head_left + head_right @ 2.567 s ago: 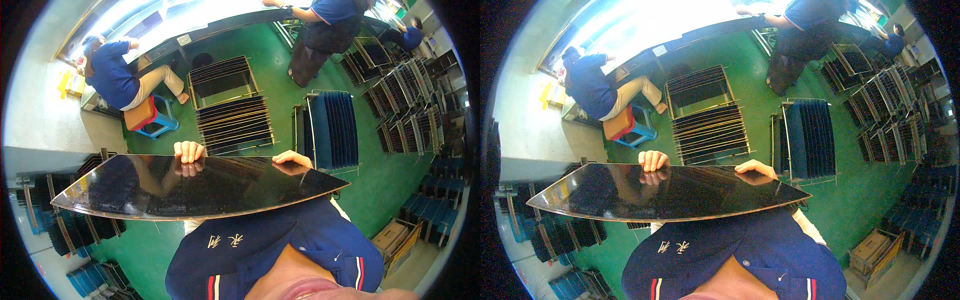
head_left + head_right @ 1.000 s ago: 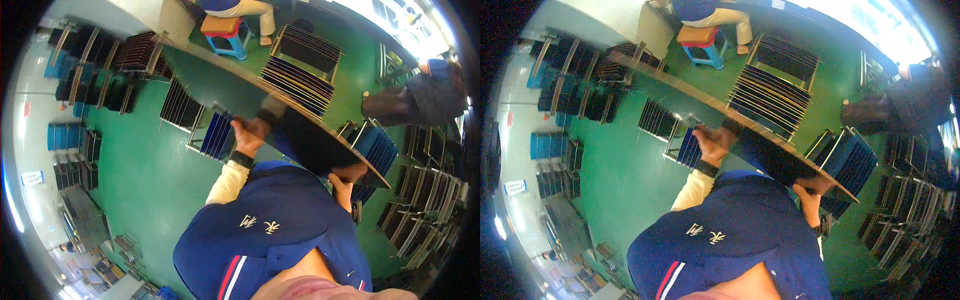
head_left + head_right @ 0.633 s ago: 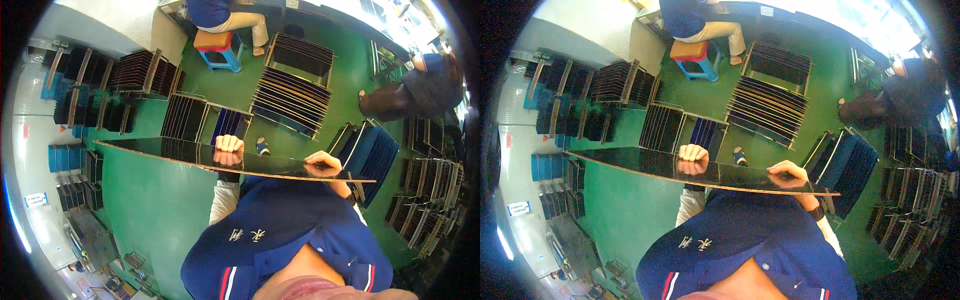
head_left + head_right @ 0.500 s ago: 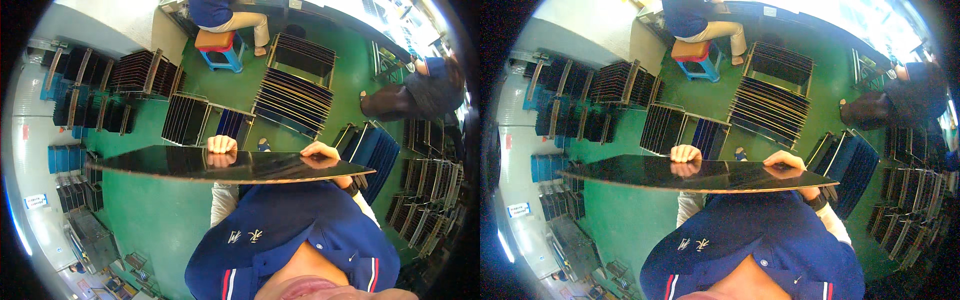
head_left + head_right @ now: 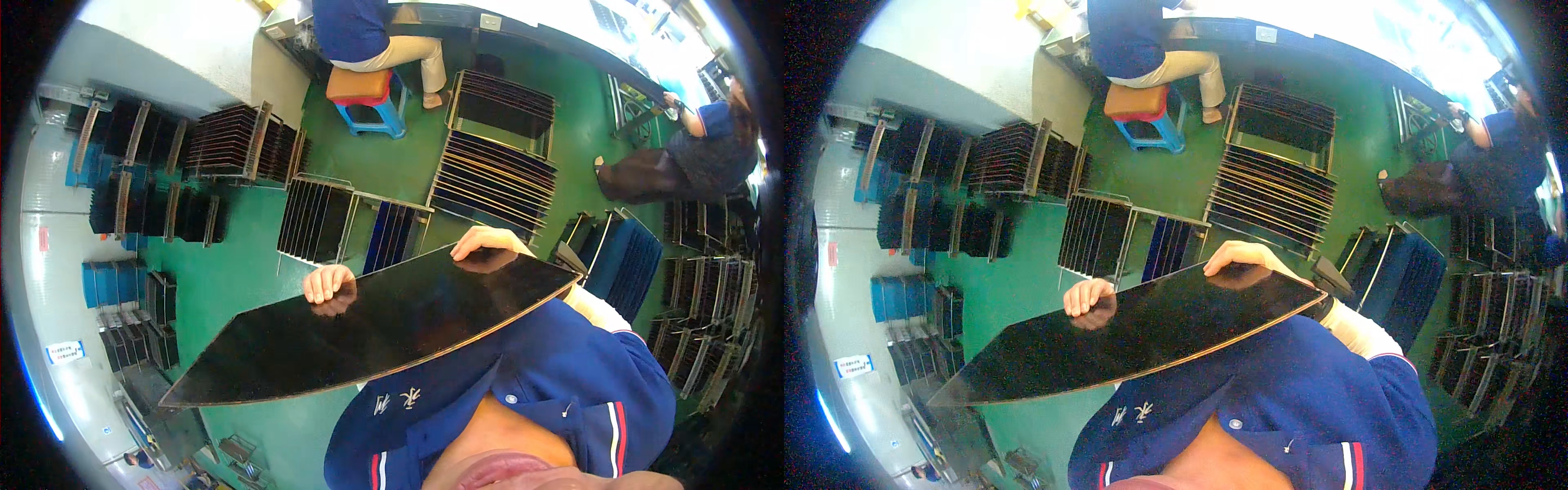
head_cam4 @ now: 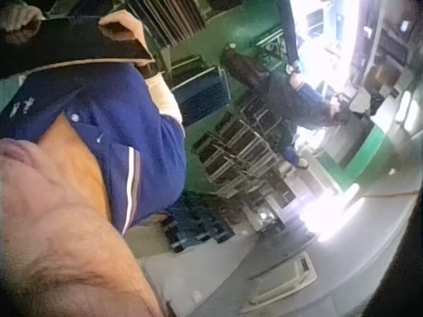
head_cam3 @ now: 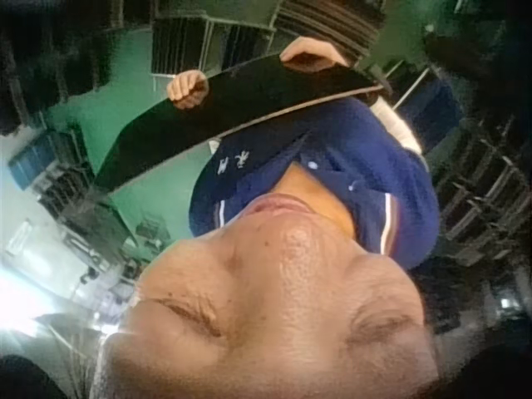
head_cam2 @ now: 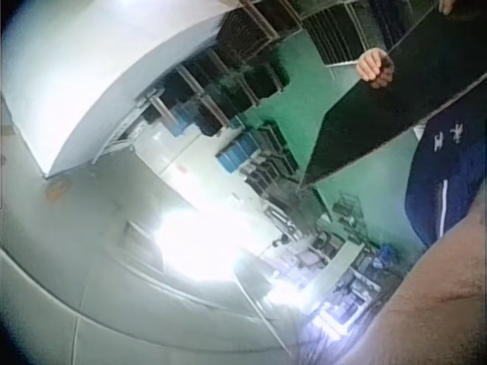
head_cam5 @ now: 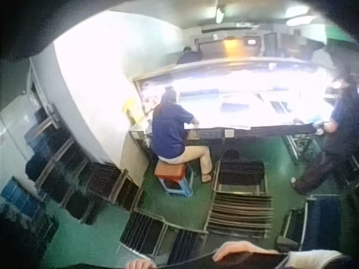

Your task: The recorder loads blue panels into a processing machine and then transports them to an inspection area.

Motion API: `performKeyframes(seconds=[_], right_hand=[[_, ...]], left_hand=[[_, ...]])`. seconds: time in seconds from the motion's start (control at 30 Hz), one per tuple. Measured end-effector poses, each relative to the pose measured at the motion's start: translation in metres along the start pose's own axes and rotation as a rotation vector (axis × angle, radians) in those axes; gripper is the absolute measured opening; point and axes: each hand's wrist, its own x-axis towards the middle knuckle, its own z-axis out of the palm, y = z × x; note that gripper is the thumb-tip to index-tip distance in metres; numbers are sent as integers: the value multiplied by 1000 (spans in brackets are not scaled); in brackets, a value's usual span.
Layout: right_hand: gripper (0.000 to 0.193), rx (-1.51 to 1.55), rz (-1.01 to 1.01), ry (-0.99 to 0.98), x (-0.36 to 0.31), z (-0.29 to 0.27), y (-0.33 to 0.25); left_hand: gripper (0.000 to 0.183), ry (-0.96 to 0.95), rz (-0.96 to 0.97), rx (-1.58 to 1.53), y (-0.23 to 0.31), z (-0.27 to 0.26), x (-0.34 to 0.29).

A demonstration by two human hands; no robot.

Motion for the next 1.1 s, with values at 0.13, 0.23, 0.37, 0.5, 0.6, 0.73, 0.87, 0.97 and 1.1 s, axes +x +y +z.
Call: performKeyframes(seconds=[0.13, 0.23, 0.37, 0.5, 0.6, 0.73, 0.87, 0.97, 1.1], right_hand=[[19, -23, -28, -29, 18, 4, 3], [18, 26, 13, -94, 22, 1, 14], [16, 109, 70, -106, 30, -3, 28], [18, 197, 174, -102, 36, -21, 32], [18, 306, 279, -97, 38, -34, 35], [23, 378, 476, 47, 39, -60, 17], [28, 446, 478, 154, 36, -84, 9], [28, 459, 462, 202, 19, -105, 32], [19, 473, 348, -138, 15, -134, 53]], left_hand=[[14, 9, 29, 56, 12, -5, 2], [13, 23, 55, 90, 21, -6, 1], [10, 73, 41, 171, 32, 2, -3], [14, 221, 30, 129, 10, 20, 6], [33, 178, 10, 167, 10, 28, 0], [58, 441, 72, 581, -16, 36, 2], [67, 537, 3, 620, -17, 8, -19], [54, 655, -35, 582, -56, 26, 1], [16, 40, -143, 304, -80, 28, 20]])
